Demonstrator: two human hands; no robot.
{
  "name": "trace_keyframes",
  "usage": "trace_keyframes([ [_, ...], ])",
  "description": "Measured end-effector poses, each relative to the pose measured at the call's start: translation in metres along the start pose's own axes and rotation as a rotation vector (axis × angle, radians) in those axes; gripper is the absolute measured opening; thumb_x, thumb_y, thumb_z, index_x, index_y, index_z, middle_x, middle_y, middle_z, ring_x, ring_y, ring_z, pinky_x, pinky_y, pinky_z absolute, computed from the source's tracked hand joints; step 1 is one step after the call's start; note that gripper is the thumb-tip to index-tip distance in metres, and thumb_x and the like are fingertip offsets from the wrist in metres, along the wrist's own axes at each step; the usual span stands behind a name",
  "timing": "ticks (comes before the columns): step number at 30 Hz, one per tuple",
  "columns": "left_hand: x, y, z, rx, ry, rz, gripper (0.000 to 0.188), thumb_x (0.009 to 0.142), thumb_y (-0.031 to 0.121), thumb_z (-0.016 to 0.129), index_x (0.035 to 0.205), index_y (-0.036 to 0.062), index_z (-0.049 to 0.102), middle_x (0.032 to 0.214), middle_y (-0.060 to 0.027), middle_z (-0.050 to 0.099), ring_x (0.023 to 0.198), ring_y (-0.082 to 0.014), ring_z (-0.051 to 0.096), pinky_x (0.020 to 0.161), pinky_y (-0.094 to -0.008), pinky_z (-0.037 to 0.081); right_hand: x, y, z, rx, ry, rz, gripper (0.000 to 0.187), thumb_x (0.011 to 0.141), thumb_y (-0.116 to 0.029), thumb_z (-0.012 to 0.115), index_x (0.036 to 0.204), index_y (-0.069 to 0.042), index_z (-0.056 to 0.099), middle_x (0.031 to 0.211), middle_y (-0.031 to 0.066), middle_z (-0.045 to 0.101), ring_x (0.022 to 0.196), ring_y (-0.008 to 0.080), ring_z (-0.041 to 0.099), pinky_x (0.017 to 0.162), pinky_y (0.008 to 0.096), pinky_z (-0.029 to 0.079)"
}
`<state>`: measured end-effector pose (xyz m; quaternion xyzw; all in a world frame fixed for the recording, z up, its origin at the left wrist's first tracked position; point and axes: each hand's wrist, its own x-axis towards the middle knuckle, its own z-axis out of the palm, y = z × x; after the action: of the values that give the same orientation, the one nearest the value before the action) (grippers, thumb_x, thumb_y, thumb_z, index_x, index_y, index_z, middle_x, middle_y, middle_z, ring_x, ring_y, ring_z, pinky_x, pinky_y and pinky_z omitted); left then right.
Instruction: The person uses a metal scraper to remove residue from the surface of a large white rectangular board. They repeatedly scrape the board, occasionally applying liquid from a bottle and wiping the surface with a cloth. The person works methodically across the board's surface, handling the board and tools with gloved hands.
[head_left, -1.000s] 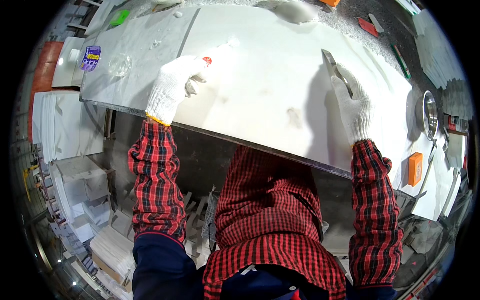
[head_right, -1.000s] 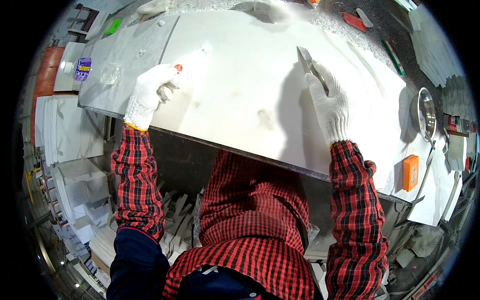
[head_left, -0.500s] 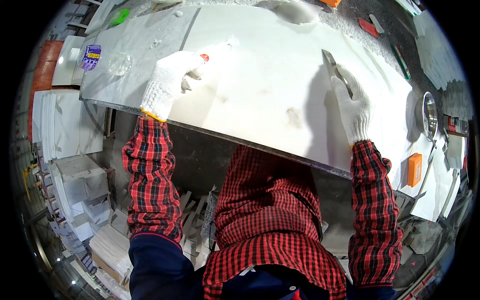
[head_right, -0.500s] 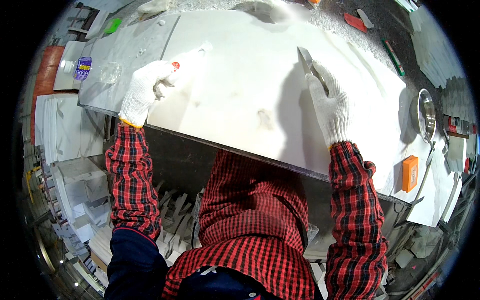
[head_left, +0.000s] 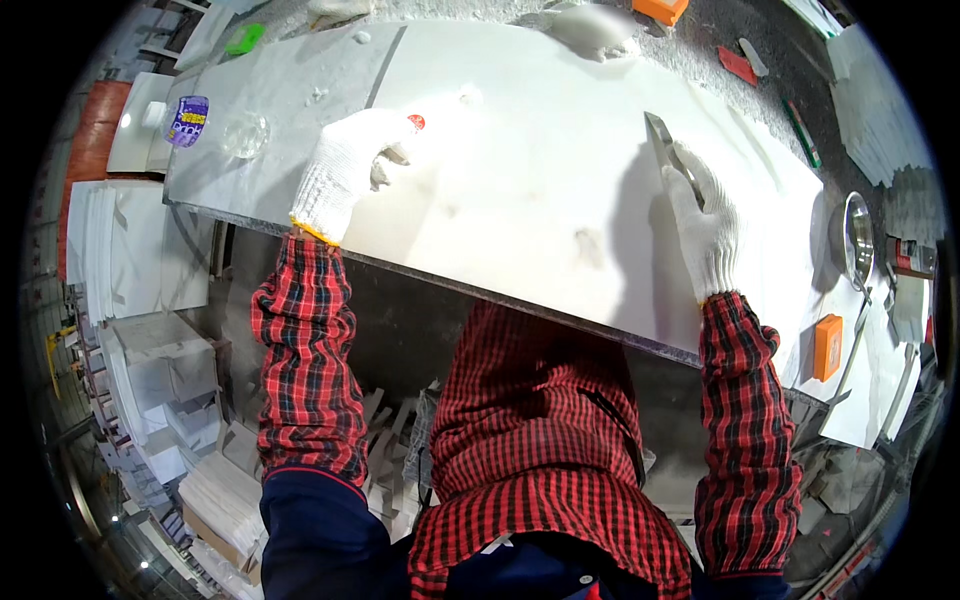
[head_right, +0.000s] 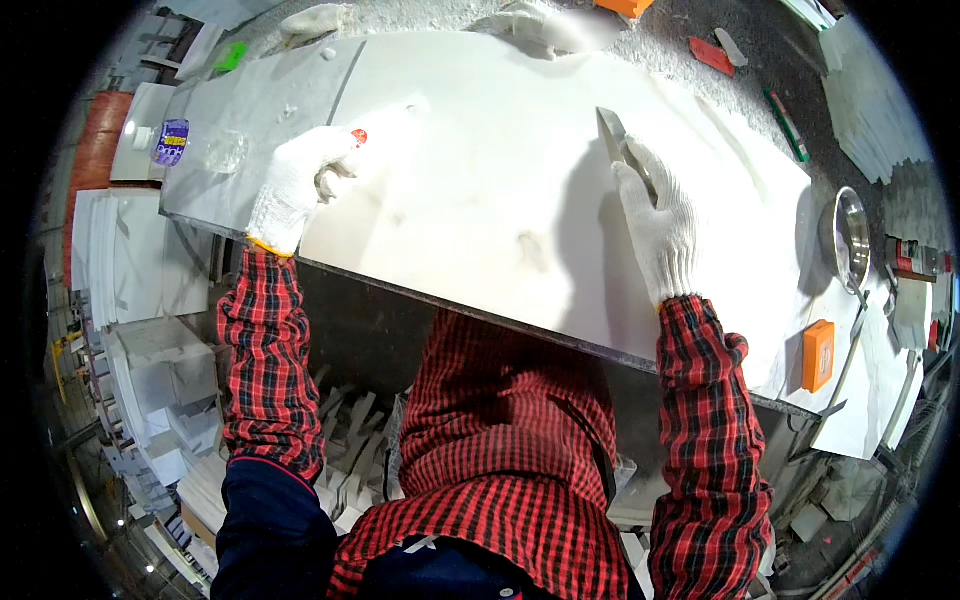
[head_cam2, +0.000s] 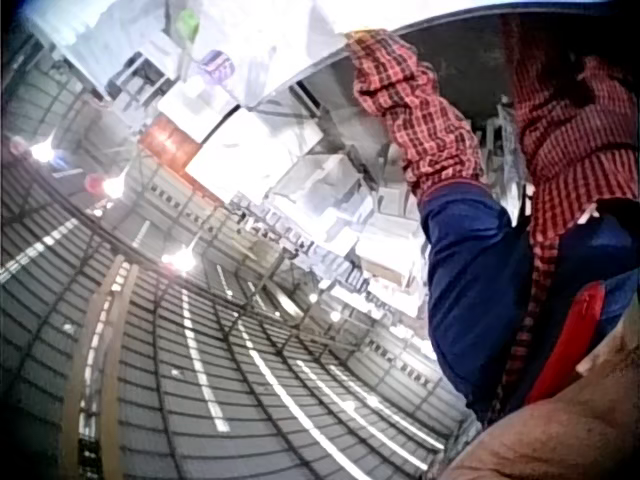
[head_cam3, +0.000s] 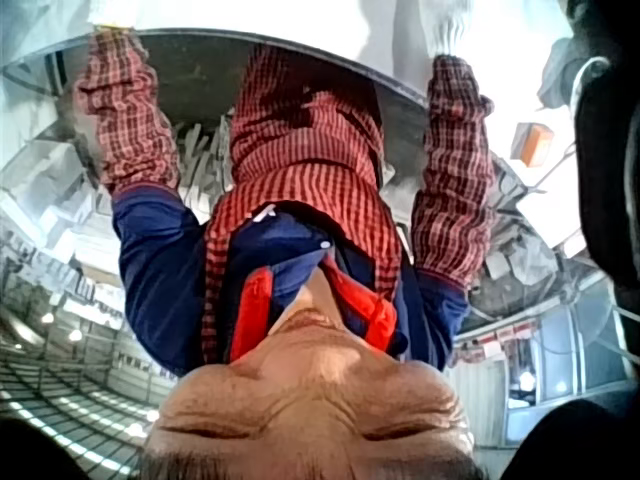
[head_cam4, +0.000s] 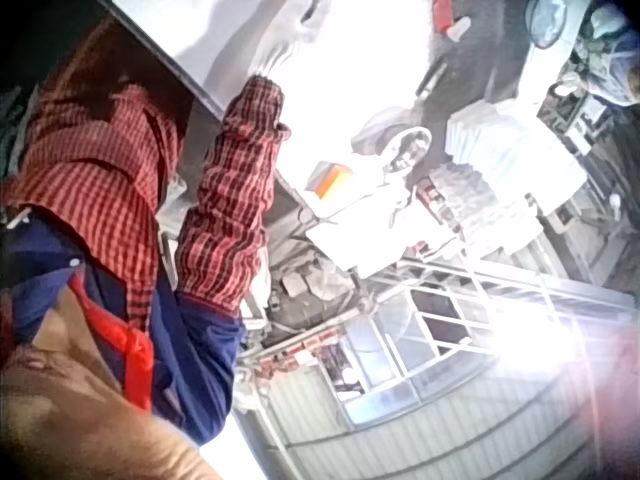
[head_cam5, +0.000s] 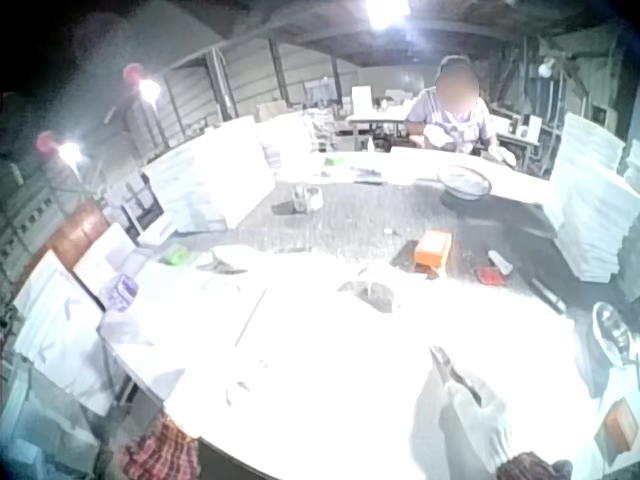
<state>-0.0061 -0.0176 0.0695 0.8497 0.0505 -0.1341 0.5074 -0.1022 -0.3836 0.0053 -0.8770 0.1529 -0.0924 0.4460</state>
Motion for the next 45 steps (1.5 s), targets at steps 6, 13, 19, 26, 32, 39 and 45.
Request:
trace_keyframes([
  [6,0.002,0.005,0.006,-0.044,-0.010,-0.024,0.027,0.097,0.025,0.069,0.108,0.0009,0.074,0.077,-0.0045,0.067,0.055,-0.0054,0.053,0.048,-0.0214,0.037,0.001,0.004,0.001,0.020,0.006,0.013,0.041,0.099,-0.028,0.071,0.135,-0.009,0.070,0.123,0.0127,0.076,0.107,0.0190,0.073,0.095,0.0315,0.055],
  [13,0.003,0.005,0.000,0.033,-0.013,-0.016,0.042,0.089,0.041,0.073,0.105,0.0023,0.076,0.079,-0.0069,0.071,0.056,-0.0092,0.057,0.053,-0.0241,0.045,-0.001,0.001,0.002,0.020,0.009,0.011,0.040,0.100,-0.027,0.071,0.136,-0.010,0.070,0.122,0.0124,0.076,0.108,0.0186,0.073,0.096,0.0308,0.054],
  [19,0.002,0.002,0.000,0.057,-0.029,0.031,0.041,0.089,0.041,0.073,0.103,0.0032,0.077,0.079,-0.0067,0.071,0.058,-0.0094,0.058,0.054,-0.0247,0.045,0.000,0.001,0.002,0.022,0.007,0.001,0.039,0.100,-0.026,0.070,0.135,-0.009,0.070,0.120,0.0118,0.077,0.107,0.0175,0.073,0.094,0.0306,0.055],
  [26,-0.003,0.005,0.003,0.019,-0.009,-0.023,0.038,0.089,0.040,0.073,0.102,0.0049,0.077,0.079,-0.0064,0.071,0.058,-0.0091,0.057,0.054,-0.0249,0.044,-0.001,-0.003,0.001,0.046,-0.014,0.024,0.039,0.101,-0.026,0.069,0.135,-0.007,0.070,0.124,0.0134,0.075,0.111,0.0186,0.071,0.097,0.0319,0.053],
  [32,-0.001,0.004,0.000,-0.091,0.018,-0.065,0.037,0.089,0.038,0.072,0.103,0.0045,0.077,0.080,-0.0070,0.071,0.058,-0.0085,0.056,0.054,-0.0244,0.042,-0.001,-0.002,-0.001,-0.096,0.043,-0.094,0.037,0.099,-0.024,0.071,0.132,-0.007,0.072,0.115,0.0130,0.078,0.103,0.0189,0.074,0.093,0.0315,0.055],
  [39,-0.004,0.012,0.004,-0.092,0.032,-0.069,0.033,0.094,0.029,0.069,0.109,-0.0007,0.073,0.077,-0.0075,0.069,0.056,-0.0076,0.055,0.050,-0.0229,0.041,0.000,0.002,0.000,-0.098,0.067,-0.121,0.036,0.096,-0.024,0.073,0.129,-0.010,0.074,0.112,0.0128,0.077,0.101,0.0212,0.075,0.090,0.0327,0.055],
  [45,-0.001,0.006,0.005,-0.076,0.021,-0.073,0.037,0.088,0.037,0.075,0.100,0.0020,0.075,0.077,-0.0062,0.069,0.058,-0.0078,0.054,0.054,-0.0245,0.041,-0.004,-0.012,-0.004,-0.065,0.018,-0.043,0.037,0.099,-0.024,0.070,0.132,-0.007,0.072,0.119,0.0136,0.077,0.110,0.0220,0.073,0.099,0.0335,0.053],
])
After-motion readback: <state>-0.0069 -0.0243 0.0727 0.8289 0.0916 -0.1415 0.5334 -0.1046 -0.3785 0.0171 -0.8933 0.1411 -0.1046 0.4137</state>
